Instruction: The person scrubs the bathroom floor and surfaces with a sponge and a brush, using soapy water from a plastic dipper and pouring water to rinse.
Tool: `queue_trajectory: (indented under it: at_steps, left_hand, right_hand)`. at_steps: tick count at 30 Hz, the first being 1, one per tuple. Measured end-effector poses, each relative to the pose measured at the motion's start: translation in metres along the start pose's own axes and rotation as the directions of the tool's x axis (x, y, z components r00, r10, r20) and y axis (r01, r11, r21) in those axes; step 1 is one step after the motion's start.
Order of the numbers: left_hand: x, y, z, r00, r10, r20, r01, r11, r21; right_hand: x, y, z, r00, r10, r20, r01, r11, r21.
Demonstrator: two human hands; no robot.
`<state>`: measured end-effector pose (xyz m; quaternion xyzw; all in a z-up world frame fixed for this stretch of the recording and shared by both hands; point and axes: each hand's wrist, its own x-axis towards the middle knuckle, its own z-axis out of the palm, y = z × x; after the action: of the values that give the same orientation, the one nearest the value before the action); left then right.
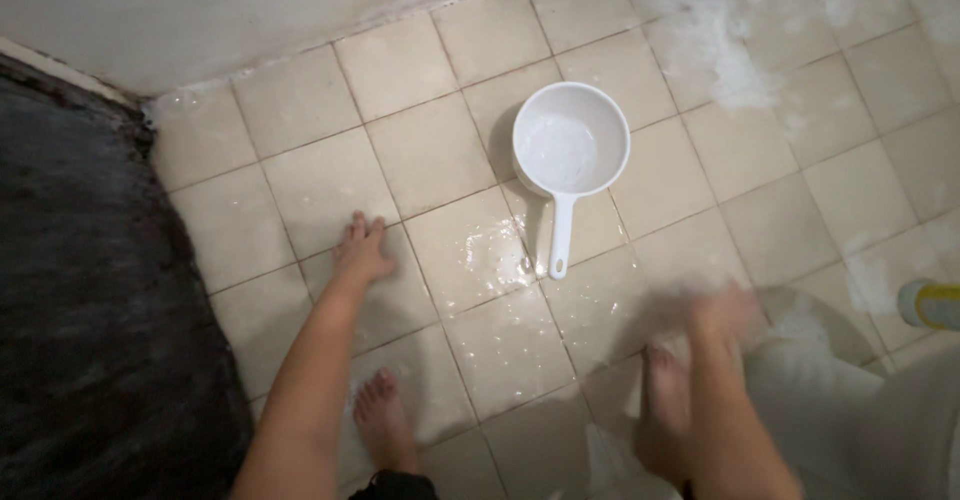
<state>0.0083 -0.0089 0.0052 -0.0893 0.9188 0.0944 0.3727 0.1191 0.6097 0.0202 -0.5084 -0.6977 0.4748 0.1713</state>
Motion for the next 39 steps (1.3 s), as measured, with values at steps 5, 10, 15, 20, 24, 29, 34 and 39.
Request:
queue_trajectory:
  at_steps: [5,10,15,20,24,29,34,39]
  left_hand:
    - [0.001,-0.007,0.000,0.999,0.045,-0.026,-0.046,0.999,-0.025]
    - [-0.009,-0.005,-0.007,0.998,0.058,0.001,-0.058,0.998,0.009]
    - [-0.002,-0.016,0.006,0.988,0.135,-0.078,-0.133,0.991,0.031]
    - [-0.007,-0.035,0.019,0.991,0.077,-0.113,-0.077,0.997,0.011]
    - [-0.029,-0.056,0.027,0.950,-0.131,-0.283,0.108,0.990,-0.095]
    - [-0.085,-0.082,0.001,0.951,-0.308,-0.029,0.301,0.941,-0.152]
    - [-0.097,-0.110,-0.013,0.976,-0.198,0.085,0.197,0.980,0.025]
    - [-0.097,-0.104,-0.012,0.975,-0.209,0.074,0.207,0.978,0.031]
  right_hand:
    - [-0.022,0.020,-0.086,0.972,-0.133,0.192,0.226,0.321,-0.920]
    - [-0.037,0.025,-0.080,0.961,-0.105,0.257,0.277,0.378,-0.883]
    - [-0.026,0.018,-0.035,0.819,-0.166,0.549,0.574,0.227,-0.787]
    - [-0.102,0.015,0.058,0.774,-0.211,0.597,0.576,0.627,-0.525]
    - [-0.269,0.005,0.119,0.616,-0.064,0.785,0.586,0.703,-0.403]
    - [-0.340,-0.029,0.206,0.045,-0.482,0.875,0.889,0.419,0.185]
    - [-0.262,-0.083,0.319,0.506,-0.489,0.710,0.828,0.506,-0.241]
    - [-0.353,-0.081,0.320,0.151,-0.469,0.870,0.904,0.421,0.070]
